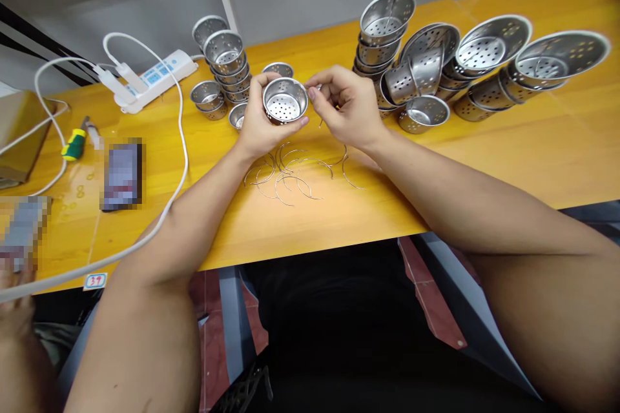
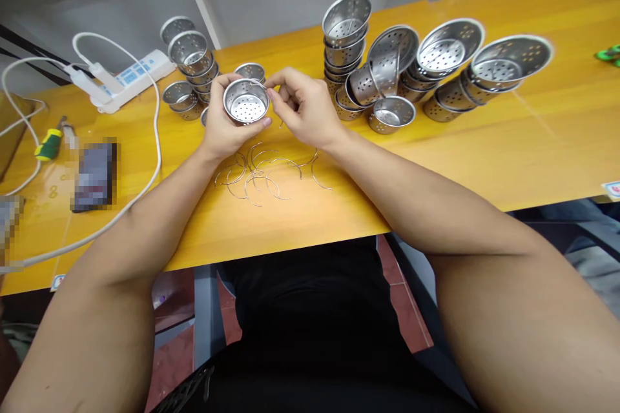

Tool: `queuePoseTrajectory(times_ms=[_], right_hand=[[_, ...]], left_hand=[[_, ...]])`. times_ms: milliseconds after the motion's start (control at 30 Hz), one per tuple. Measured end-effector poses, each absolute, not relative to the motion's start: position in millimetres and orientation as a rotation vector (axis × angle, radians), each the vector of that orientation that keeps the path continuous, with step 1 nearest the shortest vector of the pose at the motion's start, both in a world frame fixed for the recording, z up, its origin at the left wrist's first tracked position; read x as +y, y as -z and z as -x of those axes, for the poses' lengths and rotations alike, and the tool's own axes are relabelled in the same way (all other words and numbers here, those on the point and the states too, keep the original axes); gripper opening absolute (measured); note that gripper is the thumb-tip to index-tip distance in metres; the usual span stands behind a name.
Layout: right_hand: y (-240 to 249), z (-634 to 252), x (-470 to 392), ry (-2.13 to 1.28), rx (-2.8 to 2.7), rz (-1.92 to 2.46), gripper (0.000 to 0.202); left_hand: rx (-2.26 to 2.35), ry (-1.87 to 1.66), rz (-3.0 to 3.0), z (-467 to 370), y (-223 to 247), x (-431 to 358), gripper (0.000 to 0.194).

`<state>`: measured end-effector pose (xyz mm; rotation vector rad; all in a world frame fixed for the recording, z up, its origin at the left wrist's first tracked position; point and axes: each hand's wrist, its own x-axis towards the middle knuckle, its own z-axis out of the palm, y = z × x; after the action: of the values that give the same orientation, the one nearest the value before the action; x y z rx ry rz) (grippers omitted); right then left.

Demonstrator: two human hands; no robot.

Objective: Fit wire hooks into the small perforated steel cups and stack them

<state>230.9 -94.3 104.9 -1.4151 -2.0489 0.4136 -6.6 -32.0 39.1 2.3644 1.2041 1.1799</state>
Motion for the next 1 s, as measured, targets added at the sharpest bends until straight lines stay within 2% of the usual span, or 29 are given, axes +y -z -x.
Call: queuePoseTrajectory(times_ms=[167,633,833,1000], right_hand=[[-105.4,-228.9,-95.6,-0.409,-2.045,1.484,0.081],[-105.1,-229.3,-96.9,-0.438,-2.025,1.438,0.074],[-80.5,-227.1,-81.1,-0.414,-1.866,1.087,0.07],[-66.6,-231.5,-62.8,-0.414,-1.757,0.835,0.065]], left_hand=[[1.169,-1.136,-2.391,6.7,-43.2,-32.1,0.097],[1.061,-1.051,-2.3,-2.3,-49.4,-37.1,0.098],[0.751,-1.283,-2.225,4.3,-24.9,-13.8,0.113],[0.627,-1.33,-2.231,8.4,-10.5,2.6,0.113]])
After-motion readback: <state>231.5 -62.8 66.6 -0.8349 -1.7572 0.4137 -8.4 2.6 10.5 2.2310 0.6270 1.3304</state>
